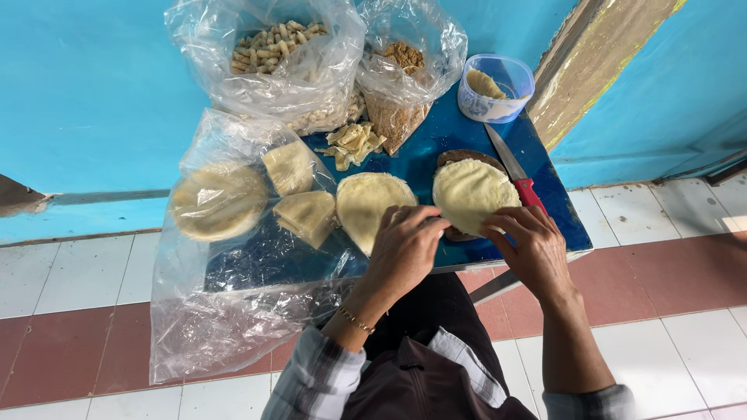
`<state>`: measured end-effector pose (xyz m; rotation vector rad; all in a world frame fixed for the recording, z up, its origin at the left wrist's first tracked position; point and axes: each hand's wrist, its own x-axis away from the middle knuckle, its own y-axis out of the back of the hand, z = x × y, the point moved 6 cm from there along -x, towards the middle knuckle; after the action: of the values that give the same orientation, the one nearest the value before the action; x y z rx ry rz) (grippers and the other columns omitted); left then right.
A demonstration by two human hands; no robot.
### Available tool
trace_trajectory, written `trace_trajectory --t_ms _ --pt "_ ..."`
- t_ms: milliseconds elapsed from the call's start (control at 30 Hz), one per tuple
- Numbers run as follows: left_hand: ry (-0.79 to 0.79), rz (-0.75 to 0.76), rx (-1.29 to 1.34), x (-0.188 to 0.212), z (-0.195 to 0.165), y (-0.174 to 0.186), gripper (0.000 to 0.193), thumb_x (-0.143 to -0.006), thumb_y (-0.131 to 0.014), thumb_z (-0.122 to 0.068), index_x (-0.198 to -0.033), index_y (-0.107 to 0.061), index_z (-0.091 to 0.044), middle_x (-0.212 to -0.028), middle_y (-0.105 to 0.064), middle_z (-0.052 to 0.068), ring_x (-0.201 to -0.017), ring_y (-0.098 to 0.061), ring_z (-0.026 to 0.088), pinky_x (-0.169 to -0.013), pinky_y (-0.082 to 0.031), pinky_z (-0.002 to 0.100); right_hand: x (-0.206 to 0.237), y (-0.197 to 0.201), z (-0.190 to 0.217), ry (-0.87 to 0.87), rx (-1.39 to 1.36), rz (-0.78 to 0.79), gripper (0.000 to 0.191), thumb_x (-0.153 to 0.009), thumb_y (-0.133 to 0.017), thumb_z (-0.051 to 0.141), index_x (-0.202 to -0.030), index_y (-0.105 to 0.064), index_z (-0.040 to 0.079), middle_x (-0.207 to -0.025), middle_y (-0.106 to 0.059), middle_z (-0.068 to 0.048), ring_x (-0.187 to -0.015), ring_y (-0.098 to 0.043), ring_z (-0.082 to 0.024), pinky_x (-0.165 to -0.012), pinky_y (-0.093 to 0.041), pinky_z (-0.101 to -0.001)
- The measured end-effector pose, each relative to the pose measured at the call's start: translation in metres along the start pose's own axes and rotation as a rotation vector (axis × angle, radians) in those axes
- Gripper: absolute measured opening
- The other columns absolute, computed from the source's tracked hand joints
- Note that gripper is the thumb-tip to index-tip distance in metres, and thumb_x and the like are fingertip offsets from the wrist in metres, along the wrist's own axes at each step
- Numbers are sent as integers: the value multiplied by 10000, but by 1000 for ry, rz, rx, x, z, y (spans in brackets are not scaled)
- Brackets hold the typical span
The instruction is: The person stacks round flat crackers on a filled base, peels thin sheets from dough pieces by hand, spreads filling from a container, and uses a knife to trim, assembling layered snack rounds on a small table.
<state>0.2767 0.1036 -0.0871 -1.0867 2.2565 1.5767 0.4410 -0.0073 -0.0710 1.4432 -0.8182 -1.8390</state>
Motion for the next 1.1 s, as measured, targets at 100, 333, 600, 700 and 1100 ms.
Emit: trace_trajectory --t_ms 100,333,600,700,1100 --pt "-55 85 -34 -22 -8 -24 243 -918 -675 -111 -1148 -752 -102 -1293 -668 68 -1198 -625 246 -1117 -298 647 6 -2 -1 28 19 1 171 -868 -775 224 -1027 -781 160 -1093 -743 -5 -1033 -691 -222 -897 -560 -393" --pt "-89 46 -39 -13 -24 -6 375 -872 -699 -90 -1244 -716 -141 -1377 -631 124 -1236 -616 263 -1137 -188 737 7 14 2 -41 40 14 188 -842 -809 192 -1013 -780 120 -1069 -745 -28 -1026 -707 -233 -854 -571 -391" --pt "420 -414 -41 72 41 104 176 -971 -640 -41 -1146 -656 -53 -985 -724 146 -847 -728 315 -695 -571 422 -29 -32 114 135 -526 91 211 -807 -837 172 -996 -769 107 -1027 -734 -64 -981 -707 -254 -813 -583 -387" --pt "534 -275 1 80 53 98 179 -987 -639 -88 -1160 -646 -43 -838 -720 153 -763 -731 348 -636 -552 456 -43 -54 148 233 -411 140 334 -762 -859 230 -1047 -735 106 -1071 -712 -72 -1007 -671 -284 -832 -553 -423" --pt "588 -322 180 63 57 64 466 -938 -697 -251 -1326 -579 -21 -1122 -685 167 -940 -699 285 -813 -562 412 -30 -61 146 205 -239 9 498 -746 -819 188 -1205 -668 70 -1171 -666 -109 -1056 -655 -329 -874 -534 -444"
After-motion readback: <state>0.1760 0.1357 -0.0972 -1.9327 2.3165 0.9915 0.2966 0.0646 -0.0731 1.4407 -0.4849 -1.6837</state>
